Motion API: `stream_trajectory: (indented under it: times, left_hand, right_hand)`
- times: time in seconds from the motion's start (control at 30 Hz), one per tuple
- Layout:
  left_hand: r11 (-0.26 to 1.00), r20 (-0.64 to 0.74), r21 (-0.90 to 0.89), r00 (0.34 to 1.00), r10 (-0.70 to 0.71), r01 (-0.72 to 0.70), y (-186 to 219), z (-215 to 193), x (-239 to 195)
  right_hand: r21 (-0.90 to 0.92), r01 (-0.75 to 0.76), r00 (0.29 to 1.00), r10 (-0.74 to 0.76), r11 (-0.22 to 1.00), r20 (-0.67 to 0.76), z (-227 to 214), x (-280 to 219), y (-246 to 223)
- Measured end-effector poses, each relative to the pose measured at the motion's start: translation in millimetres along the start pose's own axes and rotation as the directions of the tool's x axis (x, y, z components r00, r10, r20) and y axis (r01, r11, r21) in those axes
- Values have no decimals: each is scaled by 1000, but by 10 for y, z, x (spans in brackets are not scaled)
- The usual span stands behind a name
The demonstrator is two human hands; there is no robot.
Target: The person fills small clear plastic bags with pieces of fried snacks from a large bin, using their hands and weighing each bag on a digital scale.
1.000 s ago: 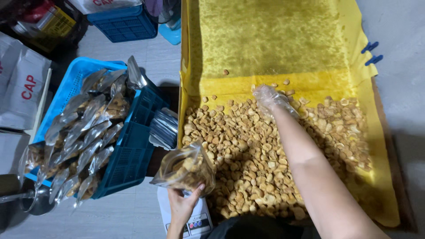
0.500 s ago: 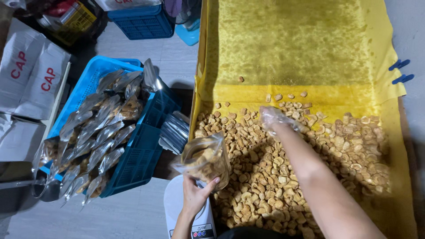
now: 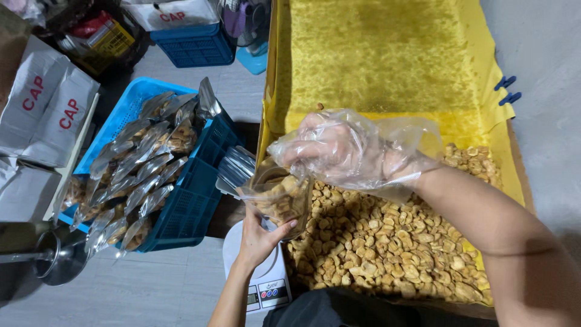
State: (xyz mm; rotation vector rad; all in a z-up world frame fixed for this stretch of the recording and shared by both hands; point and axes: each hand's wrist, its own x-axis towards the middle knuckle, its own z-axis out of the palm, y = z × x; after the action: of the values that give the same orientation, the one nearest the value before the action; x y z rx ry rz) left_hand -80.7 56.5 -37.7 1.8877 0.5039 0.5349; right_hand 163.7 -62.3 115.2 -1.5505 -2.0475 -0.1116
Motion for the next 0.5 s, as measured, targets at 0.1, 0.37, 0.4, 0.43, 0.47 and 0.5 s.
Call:
stream_trajectory:
  times: [0.1,0.37,0.4,0.43,0.47,0.5]
  left_hand:
    - [998,38,35,998,55,-56,75,-33,-73]
    - [998,67,-40,996,59,-56,255,4,-130]
    - [997,69,-36,995,71,-68,276,10,-115]
    - [997,70,-36,995,76,-73,291,22,-89]
    - [990,70,-133,996,63,-54,299,50,-59]
    - [973,73,-229,996,52,-34,299,85,-40]
  right_hand:
    - [59,36,999,-36,998,10,-91,-51,-69]
    - [614,-606,686,723,506,81,-330,-673,-474]
    - [844,-443,619,784,301,45,-294,-830,-501]
    - [850,-516,488,852,103,193,-137,-905,-455]
    - [874,-485,443,852,-34,279,46,-1042,-466]
    - [891,-424,438,825,-161,357,291,-1183,-526]
